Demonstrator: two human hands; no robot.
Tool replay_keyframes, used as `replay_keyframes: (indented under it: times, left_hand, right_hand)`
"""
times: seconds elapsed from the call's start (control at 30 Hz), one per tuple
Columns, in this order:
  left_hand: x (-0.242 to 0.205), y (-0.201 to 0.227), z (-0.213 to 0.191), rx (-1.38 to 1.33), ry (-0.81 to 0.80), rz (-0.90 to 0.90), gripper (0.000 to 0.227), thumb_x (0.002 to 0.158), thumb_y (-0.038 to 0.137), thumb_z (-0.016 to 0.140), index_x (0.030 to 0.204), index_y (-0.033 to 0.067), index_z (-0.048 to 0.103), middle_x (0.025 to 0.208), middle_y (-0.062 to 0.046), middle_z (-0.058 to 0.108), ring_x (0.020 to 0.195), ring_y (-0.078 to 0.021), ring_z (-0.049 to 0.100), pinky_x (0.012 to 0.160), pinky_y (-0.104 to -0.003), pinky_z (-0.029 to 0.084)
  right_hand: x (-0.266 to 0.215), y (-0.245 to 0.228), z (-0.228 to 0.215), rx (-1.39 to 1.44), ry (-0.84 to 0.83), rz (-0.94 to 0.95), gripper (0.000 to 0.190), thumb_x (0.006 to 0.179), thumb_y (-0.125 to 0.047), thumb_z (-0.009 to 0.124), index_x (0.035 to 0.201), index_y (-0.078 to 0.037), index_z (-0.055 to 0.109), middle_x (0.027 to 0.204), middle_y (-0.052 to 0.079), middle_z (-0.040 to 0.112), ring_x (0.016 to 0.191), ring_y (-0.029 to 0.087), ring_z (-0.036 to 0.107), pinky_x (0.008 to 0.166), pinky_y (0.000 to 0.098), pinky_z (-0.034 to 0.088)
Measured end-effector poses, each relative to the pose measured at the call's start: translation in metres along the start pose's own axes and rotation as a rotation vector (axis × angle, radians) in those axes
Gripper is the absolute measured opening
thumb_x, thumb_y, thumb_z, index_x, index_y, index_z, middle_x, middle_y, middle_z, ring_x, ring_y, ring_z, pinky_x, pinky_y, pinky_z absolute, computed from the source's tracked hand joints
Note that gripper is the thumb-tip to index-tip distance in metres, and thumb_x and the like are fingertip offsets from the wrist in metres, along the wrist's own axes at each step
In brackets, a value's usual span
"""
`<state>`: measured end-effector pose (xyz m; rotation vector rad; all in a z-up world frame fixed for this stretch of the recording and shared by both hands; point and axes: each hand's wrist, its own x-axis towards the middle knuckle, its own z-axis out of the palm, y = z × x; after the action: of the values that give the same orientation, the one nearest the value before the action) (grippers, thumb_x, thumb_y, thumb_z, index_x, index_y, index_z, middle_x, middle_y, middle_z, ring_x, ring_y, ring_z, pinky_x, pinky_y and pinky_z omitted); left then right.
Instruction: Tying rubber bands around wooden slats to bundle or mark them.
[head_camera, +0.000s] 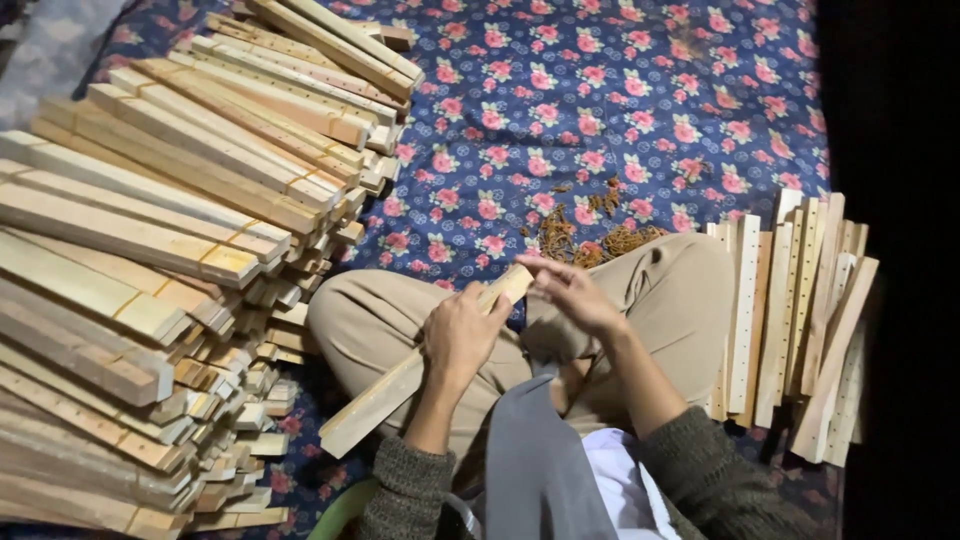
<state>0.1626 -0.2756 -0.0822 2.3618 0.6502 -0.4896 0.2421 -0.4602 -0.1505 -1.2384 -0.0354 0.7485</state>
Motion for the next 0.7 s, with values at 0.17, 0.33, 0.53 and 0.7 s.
replay_keyframes:
  times: [0.17, 0.33, 0.53, 0.7]
  left_hand:
    - [-0.003, 0.012, -0.014, -0.043, -0.067, -0.044, 0.051, 0.086, 0.06, 0.051, 0.103, 0.0169, 0.073, 0.1, -0.014, 0.077, 0.099, -0.0386, 0.073, 0.088, -0.051, 0.056]
    - [0.001, 0.011, -0.014, -0.022, -0.076, -0.048, 0.051, 0.087, 0.059, 0.052, 0.103, 0.0169, 0.075, 0.098, -0.015, 0.077, 0.097, -0.038, 0.074, 0.087, -0.05, 0.057]
    - [0.0, 0.008, -0.016, -0.043, -0.077, -0.035, 0.055, 0.088, 0.058, 0.051, 0.107, 0.0124, 0.075, 0.101, -0.02, 0.076, 0.099, -0.041, 0.073, 0.089, -0.052, 0.055]
    - [0.0, 0.013, -0.013, -0.042, -0.095, -0.014, 0.057, 0.088, 0.056, 0.053, 0.109, 0.0074, 0.075, 0.102, -0.024, 0.075, 0.099, -0.0438, 0.073, 0.089, -0.054, 0.054]
  right_hand:
    - [0.097, 0.063, -0.122, -0.664, 0.337, -0.184, 0.018, 0.096, -0.017, 0.073, 0.113, -0.015, 0.076, 0.102, 0.009, 0.074, 0.098, 0.024, 0.068, 0.089, 0.0397, 0.056]
    - [0.135, 0.082, -0.14, -1.317, 0.346, -0.242, 0.016, 0.09, -0.018, 0.078, 0.104, -0.026, 0.083, 0.098, 0.002, 0.071, 0.096, 0.026, 0.068, 0.086, 0.0371, 0.057]
    - [0.107, 0.048, -0.109, -1.133, 0.467, -0.448, 0.014, 0.085, -0.019, 0.082, 0.095, -0.028, 0.081, 0.1, -0.004, 0.075, 0.099, 0.024, 0.069, 0.088, 0.0353, 0.057]
    - [0.094, 0.037, -0.103, -0.573, 0.589, -0.287, 0.035, 0.081, -0.005, 0.072, 0.114, -0.018, 0.072, 0.083, 0.005, 0.067, 0.079, 0.016, 0.064, 0.074, 0.0318, 0.055]
